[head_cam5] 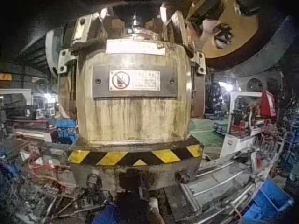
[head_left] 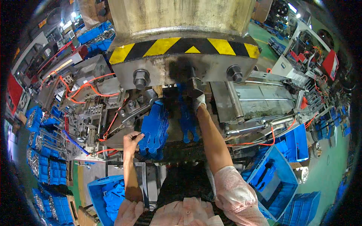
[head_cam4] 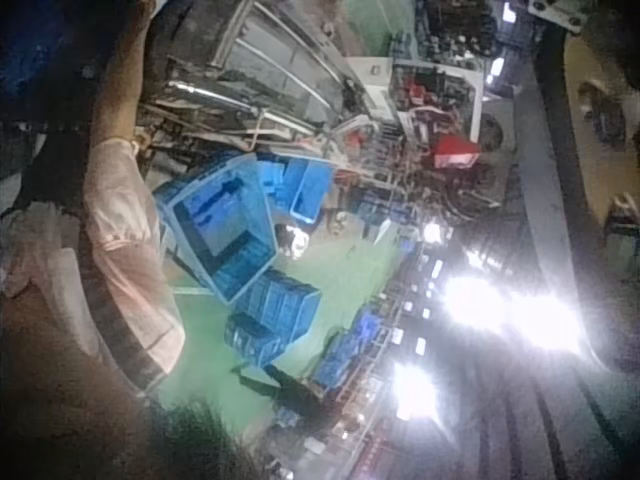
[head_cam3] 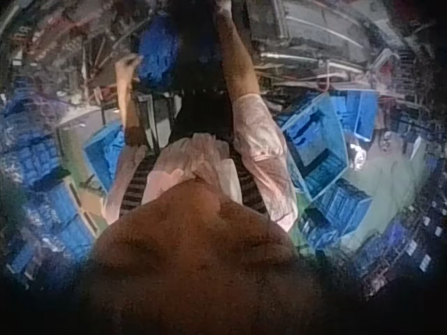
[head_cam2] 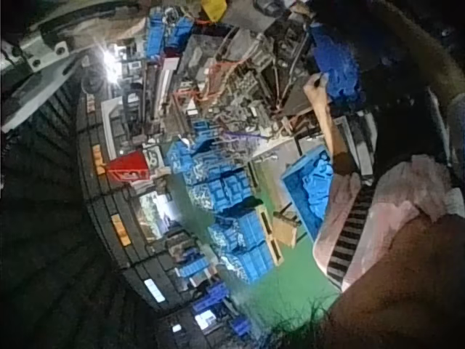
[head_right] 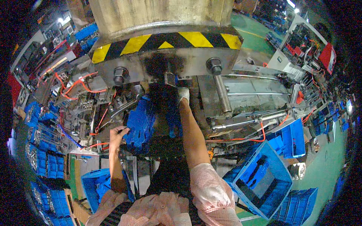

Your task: The person operates a stamping press by placing metal workpieces into the machine die by hand, retrieving the stamped pieces, and stacking them into a plastic crate.

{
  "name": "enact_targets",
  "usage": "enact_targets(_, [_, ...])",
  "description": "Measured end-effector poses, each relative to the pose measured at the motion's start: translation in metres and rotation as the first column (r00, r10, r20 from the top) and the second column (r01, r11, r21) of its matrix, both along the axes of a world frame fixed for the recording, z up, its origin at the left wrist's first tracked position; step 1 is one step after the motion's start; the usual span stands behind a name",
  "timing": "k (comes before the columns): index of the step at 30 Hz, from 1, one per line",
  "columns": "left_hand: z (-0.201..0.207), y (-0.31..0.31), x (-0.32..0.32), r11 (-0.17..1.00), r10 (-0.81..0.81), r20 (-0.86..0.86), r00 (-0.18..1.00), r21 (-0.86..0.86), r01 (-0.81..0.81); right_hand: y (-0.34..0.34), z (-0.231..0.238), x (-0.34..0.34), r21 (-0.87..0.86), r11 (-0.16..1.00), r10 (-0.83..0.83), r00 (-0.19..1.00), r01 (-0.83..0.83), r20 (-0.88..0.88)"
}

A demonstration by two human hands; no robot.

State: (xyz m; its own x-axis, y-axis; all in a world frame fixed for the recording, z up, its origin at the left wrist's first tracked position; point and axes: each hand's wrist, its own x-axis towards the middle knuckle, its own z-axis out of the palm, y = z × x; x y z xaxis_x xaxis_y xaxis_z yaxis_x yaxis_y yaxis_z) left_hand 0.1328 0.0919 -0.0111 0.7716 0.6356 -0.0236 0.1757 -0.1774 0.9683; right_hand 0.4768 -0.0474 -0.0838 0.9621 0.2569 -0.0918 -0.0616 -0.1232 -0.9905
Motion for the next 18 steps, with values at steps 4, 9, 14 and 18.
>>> enact_targets(4, [0.004,-0.014,-0.009,0.953,0.148,-0.032,0.988,-0.264,-0.151,0.003,-0.011,0.005,-0.037,0.999,-0.023,0.989,0.029,0.149])
enact_targets(9, [-0.010,-0.030,-0.011,0.897,0.166,0.129,0.978,-0.431,-0.095,-0.009,-0.020,0.030,-0.070,0.996,0.064,0.960,-0.047,0.271])
enact_targets(14, [0.001,-0.045,-0.015,0.892,0.184,0.093,0.978,-0.435,-0.127,-0.022,0.021,-0.014,0.068,0.983,0.168,0.984,-0.172,0.064])
enact_targets(18, [0.004,-0.043,-0.028,0.874,0.270,0.100,0.958,-0.442,-0.201,-0.043,0.068,-0.084,0.228,0.965,0.146,0.988,-0.131,-0.052])
